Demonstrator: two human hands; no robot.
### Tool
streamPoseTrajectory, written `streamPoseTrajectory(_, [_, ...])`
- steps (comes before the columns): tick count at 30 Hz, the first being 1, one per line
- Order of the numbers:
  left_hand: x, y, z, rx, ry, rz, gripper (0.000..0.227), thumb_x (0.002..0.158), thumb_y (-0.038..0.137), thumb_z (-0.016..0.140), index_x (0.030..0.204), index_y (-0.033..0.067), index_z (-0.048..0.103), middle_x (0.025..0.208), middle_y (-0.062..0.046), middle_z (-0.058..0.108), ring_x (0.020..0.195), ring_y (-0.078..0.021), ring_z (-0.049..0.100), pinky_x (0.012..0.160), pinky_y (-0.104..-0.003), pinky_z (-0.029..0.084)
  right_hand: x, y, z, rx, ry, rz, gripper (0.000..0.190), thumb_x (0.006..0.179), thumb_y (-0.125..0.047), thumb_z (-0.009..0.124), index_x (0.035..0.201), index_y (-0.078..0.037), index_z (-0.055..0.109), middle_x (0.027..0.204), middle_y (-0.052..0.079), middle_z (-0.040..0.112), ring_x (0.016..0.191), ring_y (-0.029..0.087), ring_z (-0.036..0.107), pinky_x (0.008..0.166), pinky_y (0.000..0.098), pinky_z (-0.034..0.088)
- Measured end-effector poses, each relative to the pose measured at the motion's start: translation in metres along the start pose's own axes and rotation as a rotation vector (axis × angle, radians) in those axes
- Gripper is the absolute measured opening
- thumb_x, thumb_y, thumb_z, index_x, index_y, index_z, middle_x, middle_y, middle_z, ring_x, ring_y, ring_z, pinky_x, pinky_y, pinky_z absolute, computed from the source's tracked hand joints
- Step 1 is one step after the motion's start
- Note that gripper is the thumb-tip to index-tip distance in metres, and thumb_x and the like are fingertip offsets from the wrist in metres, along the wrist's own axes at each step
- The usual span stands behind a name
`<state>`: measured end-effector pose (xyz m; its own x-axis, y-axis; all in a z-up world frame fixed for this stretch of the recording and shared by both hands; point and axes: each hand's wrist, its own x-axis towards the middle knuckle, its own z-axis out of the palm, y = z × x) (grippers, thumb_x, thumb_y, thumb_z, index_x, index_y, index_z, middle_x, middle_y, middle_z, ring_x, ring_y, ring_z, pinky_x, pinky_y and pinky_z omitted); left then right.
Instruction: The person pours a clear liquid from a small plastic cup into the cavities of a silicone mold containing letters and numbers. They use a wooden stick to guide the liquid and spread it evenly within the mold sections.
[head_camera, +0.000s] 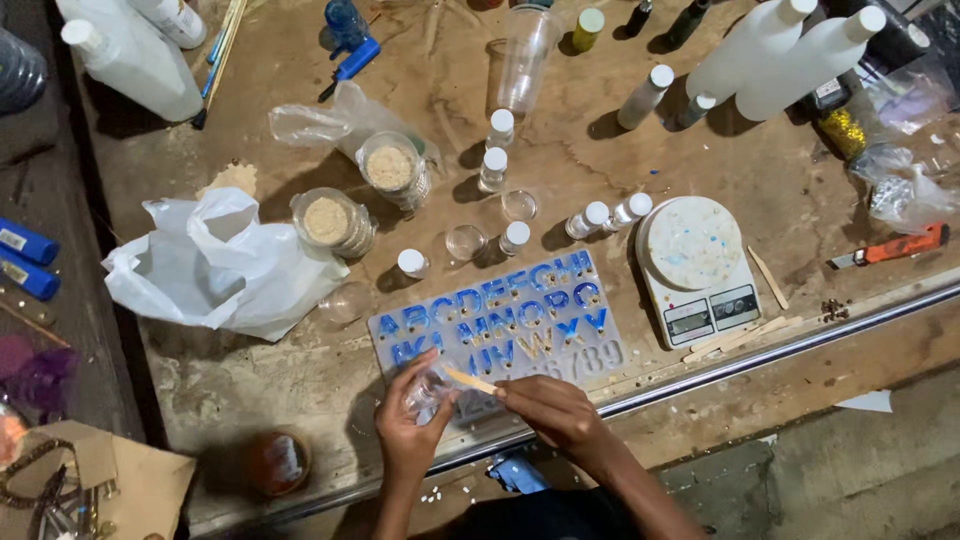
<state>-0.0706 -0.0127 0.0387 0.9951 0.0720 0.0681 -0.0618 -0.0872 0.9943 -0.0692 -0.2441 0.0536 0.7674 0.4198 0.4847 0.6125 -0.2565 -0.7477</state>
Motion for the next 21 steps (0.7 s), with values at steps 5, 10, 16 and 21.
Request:
streamPoseTrajectory(5, [-0.009,0.005,-0.001,0.012,0.051,-0.038,0.051,0.079,-0.003,0.081,0.127,0.0009,0.063,0.137,-0.020,0.067,0.130,-0.0309,0.065,0.099,-0.037,0.064,-0.007,-0.015,-0.008,-0.042,-0.027,-0.016,0.039,0.098,0.007,0.065,0.136,0.003,0.059,0.118,0.025,0.073,0.100,0.036,0.076,0.080,0.0405,0.065])
streamPoseTrajectory(10, [-0.013,0.006,-0.006,0.037,0.054,-0.030,0.051,0.082,-0.002,0.079,0.130,0.0005,0.061,0.139,-0.019,0.066,0.131,-0.0299,0.064,0.101,-0.039,0.064,-0.019,-0.017,-0.014,-0.058,0.006,-0.021,0.035,0.094,0.005,0.069,0.128,0.006,0.063,0.112,0.023,0.075,0.098,0.035,0.077,0.081,0.0390,0.068])
streamPoseTrajectory(16, [-0.016,0.004,-0.008,-0.014,0.072,-0.047,0.054,0.080,-0.002,0.082,0.129,0.0004,0.062,0.136,-0.019,0.067,0.132,-0.0273,0.063,0.099,-0.035,0.061,-0.008,-0.022,-0.006,0.044,0.287,0.058,0.025,0.092,0.007,0.068,0.117,0.005,0.069,0.100,0.022,0.077,0.084,0.033,0.080,0.074,0.0374,0.066])
streamPoseTrajectory(21, [-0.014,0.017,-0.007,0.065,0.037,0.033,0.061,0.079,0.000,0.084,0.134,0.0001,0.058,0.137,-0.020,0.066,0.133,-0.0315,0.062,0.110,-0.043,0.057,0.016,-0.036,0.004,0.395,0.393,0.722,0.024,0.096,-0.015,0.067,0.109,0.002,0.078,0.081,0.015,0.081,0.067,0.021,0.077,0.055,0.0277,0.062])
